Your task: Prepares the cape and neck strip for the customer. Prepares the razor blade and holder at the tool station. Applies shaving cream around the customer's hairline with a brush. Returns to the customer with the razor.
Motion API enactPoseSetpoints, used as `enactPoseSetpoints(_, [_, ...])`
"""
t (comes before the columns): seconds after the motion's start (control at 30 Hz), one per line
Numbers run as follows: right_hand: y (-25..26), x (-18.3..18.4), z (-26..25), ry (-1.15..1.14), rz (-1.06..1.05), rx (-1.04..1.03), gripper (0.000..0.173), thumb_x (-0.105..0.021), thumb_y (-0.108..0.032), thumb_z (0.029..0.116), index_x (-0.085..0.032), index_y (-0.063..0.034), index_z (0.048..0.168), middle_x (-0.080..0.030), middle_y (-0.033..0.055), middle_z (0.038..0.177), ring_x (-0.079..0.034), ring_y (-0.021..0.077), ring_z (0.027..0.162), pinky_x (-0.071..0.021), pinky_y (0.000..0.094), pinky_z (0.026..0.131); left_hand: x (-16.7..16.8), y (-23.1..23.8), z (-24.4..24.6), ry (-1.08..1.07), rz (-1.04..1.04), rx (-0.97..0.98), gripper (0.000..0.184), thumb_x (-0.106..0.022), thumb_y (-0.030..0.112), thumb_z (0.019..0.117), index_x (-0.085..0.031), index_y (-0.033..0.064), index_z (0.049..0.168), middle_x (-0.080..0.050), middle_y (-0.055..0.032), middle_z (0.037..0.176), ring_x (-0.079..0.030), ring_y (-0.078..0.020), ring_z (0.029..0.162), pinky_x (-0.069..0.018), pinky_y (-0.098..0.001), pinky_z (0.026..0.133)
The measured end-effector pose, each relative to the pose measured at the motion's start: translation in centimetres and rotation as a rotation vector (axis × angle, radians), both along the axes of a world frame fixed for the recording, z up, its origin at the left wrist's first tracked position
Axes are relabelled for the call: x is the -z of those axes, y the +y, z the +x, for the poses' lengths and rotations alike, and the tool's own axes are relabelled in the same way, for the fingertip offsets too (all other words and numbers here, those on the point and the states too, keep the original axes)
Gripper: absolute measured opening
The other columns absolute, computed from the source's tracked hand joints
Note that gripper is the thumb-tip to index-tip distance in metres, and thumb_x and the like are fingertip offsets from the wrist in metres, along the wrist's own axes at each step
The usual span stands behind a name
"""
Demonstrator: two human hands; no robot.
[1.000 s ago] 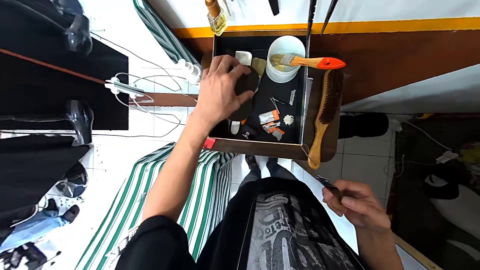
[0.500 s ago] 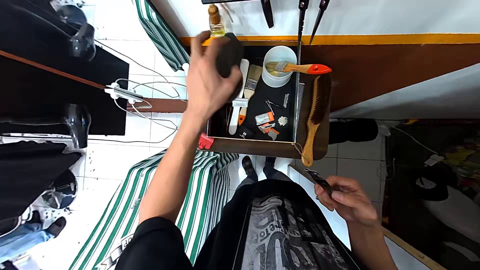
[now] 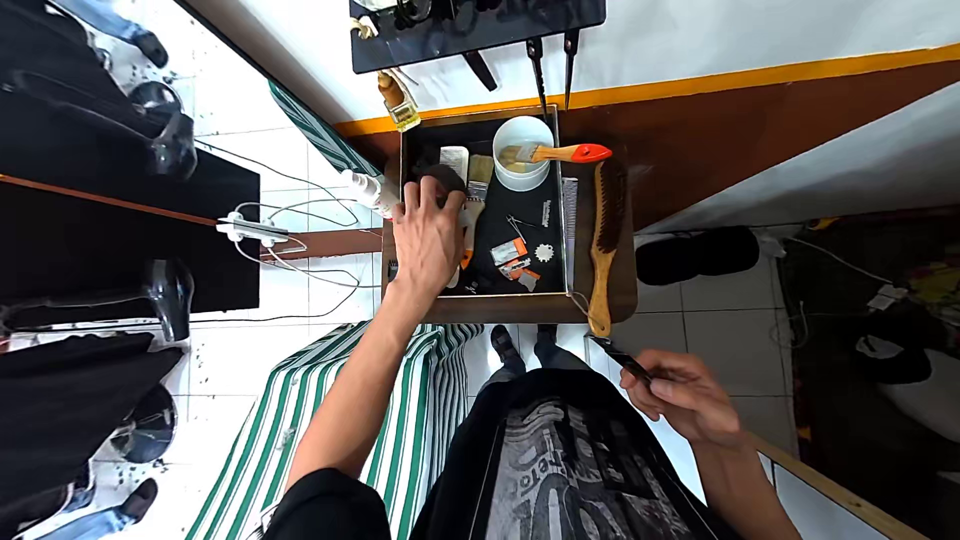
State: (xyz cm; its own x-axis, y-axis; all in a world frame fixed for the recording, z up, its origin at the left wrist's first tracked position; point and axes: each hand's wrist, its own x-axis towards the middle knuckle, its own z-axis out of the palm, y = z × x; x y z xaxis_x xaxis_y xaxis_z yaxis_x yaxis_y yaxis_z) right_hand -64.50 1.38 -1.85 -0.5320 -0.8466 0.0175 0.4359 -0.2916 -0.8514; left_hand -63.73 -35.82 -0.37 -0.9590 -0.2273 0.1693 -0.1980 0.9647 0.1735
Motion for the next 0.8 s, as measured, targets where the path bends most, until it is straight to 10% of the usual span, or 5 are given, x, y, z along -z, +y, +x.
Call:
enactPoseSetpoints(0.47, [-1.1,-0.9,-0.3,0.015,-0.042,-0.017,0.026,-0.057,-0.030,0.1035,-0.074,-0.0148,0.116,-0.066,-0.0109,0.077,-0.057,-0.0050,0.062,-0.0472,0.0122,0.058,0.9,1.0,-2.3,-0.290,-0.183,0.006,0.018,-0.057,0.003,0.0929,-0.070,-0.0093,0.097,-0.042,-0.0295,0.153,-0.037,-0.0499,0.142,-0.0389,-0.0670,0.099])
enactPoseSetpoints(0.67, [-2.4,-2.4,-0.9,0.067,0.022,0.089,0.025,-0.055,-0.029,0.1036,-0.073,-0.0131,0.112,-0.061,-0.0119,0.070,-0.054,-0.0038,0.057,-0.0452,0.0130,0.053,1.0,0.3,-2.1,0.012,0.130,0.031,0.016,-0.067,0.013,0.0920,-0.075,-0.0004,0.091,-0.058,-0.0249,0.138,-0.043,-0.0482,0.137,-0.0387,-0.0638,0.103])
enactPoseSetpoints(0.8, [-4.4,-4.1,-1.2,0.143,0.093,0.211,0.022,-0.055,-0.028,0.1033,-0.070,-0.0129,0.111,-0.059,-0.0121,0.069,-0.051,-0.0044,0.056,-0.0426,0.0122,0.052,-2.5,2.7,0.0,0.290,0.585,-0.050,0.015,-0.072,0.019,0.0915,-0.076,0.0061,0.095,-0.073,-0.0098,0.114,-0.065,-0.0218,0.111,-0.0520,-0.0398,0.094])
